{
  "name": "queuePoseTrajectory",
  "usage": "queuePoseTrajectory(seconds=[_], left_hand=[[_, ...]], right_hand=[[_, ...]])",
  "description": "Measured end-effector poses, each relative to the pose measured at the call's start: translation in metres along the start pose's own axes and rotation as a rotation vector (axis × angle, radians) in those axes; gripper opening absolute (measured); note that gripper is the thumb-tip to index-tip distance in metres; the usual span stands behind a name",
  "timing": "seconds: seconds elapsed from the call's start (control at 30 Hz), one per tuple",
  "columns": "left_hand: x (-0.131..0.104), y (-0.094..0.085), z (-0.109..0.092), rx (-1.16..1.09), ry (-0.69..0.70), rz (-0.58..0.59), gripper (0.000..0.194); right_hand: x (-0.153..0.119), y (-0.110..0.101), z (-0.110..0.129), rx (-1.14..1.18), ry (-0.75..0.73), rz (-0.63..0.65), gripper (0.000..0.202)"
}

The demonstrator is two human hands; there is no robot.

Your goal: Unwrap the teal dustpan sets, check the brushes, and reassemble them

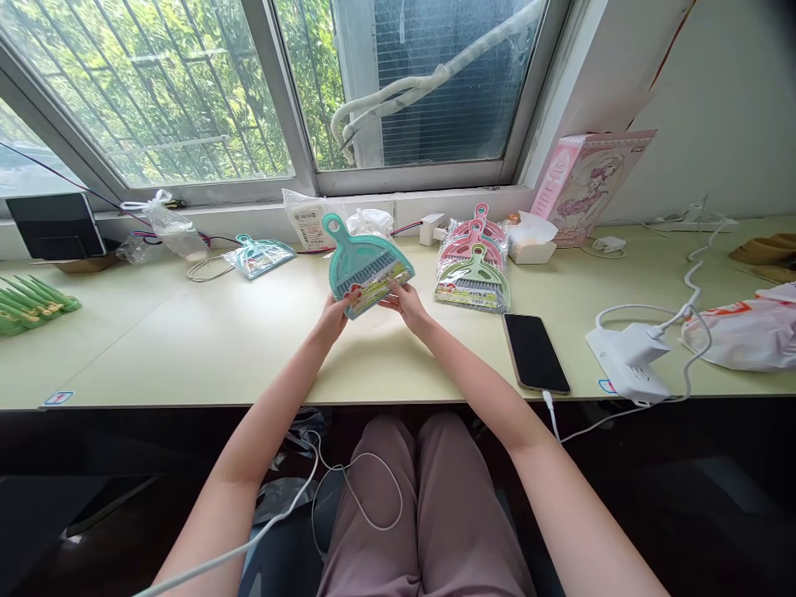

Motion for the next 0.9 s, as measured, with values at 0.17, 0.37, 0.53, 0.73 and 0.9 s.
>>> queuePoseTrajectory(seconds=[0.17,0.37,0.53,0.73,0.9], left_hand=[[-0.006,0.0,0.002,-0.011,-0.073,0.086,0.049],[-0.013,0.005,-0.002,0.101,-0.266,0.301,0.055],[-0.004,0.001,-0.001,0.042,-0.158,0.171,0.055],[-0.004,-0.003,-0.001,0.136,-0.108,0.11,0.06],[-0.005,-0.003,-0.002,0.269,-0.094,0.098,0.062]], right_hand=[[-0.003,0.0,-0.004,-0.001,-0.023,-0.014,0.014],[-0.003,-0.003,0.005,0.019,-0.059,-0.074,0.01],[-0.001,-0.004,0.012,-0.028,-0.059,-0.045,0.015],[-0.001,-0.005,0.01,-0.07,-0.045,-0.069,0.017],[0.001,-0.007,0.004,-0.057,-0.047,-0.109,0.014]])
Point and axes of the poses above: each hand's wrist, its own x-axis towards the middle knuckle, its own y-axis out of the palm, z = x × y, the point moved 1 cm from there along x, towards the middle knuckle, and after that the axes turned 1 degree about z, right-handed, at the moved point
